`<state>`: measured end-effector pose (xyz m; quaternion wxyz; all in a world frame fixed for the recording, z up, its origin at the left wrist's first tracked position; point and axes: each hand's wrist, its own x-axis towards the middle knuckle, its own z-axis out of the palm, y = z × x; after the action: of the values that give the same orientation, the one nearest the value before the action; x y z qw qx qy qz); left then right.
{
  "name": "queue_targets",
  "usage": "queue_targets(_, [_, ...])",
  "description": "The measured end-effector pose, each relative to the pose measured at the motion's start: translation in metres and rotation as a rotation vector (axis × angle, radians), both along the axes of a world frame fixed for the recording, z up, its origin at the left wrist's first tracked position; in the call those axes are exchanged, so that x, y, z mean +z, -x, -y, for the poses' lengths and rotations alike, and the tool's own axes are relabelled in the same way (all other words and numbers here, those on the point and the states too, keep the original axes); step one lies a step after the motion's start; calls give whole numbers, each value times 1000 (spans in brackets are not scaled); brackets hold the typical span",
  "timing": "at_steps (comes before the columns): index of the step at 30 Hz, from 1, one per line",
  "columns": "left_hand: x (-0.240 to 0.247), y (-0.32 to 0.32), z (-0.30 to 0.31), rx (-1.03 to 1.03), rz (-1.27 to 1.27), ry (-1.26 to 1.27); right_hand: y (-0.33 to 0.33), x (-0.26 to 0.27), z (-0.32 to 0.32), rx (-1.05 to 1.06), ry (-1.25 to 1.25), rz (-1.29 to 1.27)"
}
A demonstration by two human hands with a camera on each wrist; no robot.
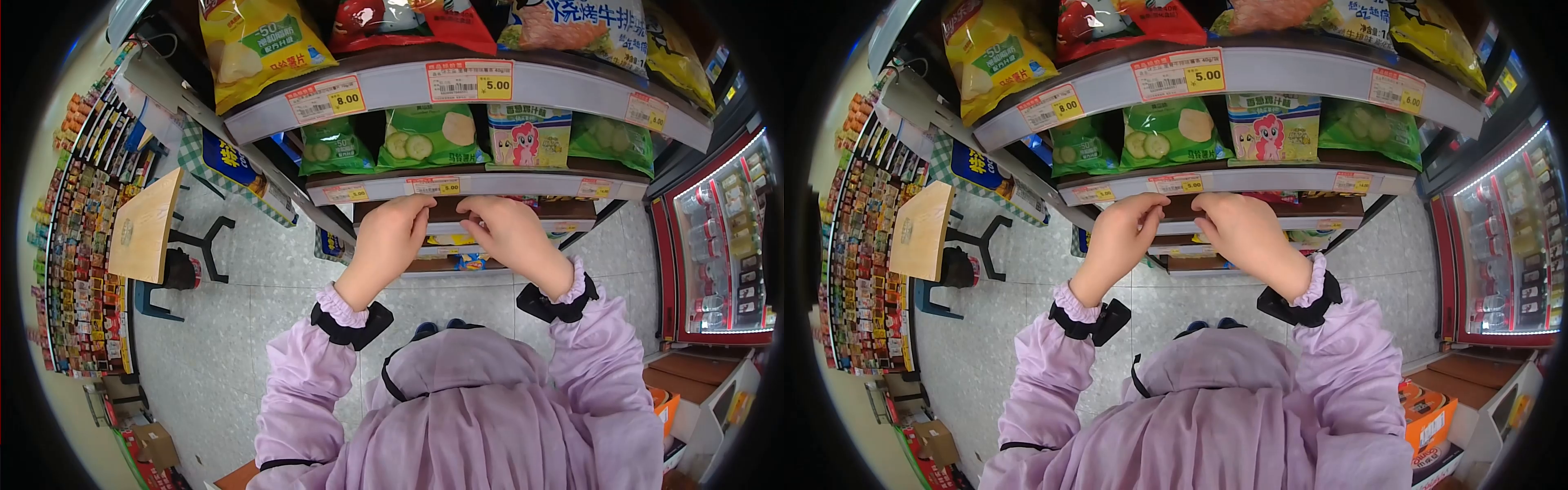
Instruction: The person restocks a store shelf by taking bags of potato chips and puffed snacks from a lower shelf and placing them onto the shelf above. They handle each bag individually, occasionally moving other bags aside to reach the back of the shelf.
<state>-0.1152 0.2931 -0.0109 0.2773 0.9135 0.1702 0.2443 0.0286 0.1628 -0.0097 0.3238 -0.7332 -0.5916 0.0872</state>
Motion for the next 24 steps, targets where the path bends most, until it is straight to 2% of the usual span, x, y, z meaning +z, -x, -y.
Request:
queue_targets(4, [-2,0,-2,-4,-16,-38,-1,-3,0,5,9,-6])
queue_targets(14, [-7,-1,-3,23,-64,63,-1,-22,2,15,-28,-27])
queue_targets(20, [-21,4,-4,23,-102,87,0,-34,5,-2,91,-112])
queue_targets(24, [-35,5,-4,24,-139,88,2,-49,8,3,70,-133])
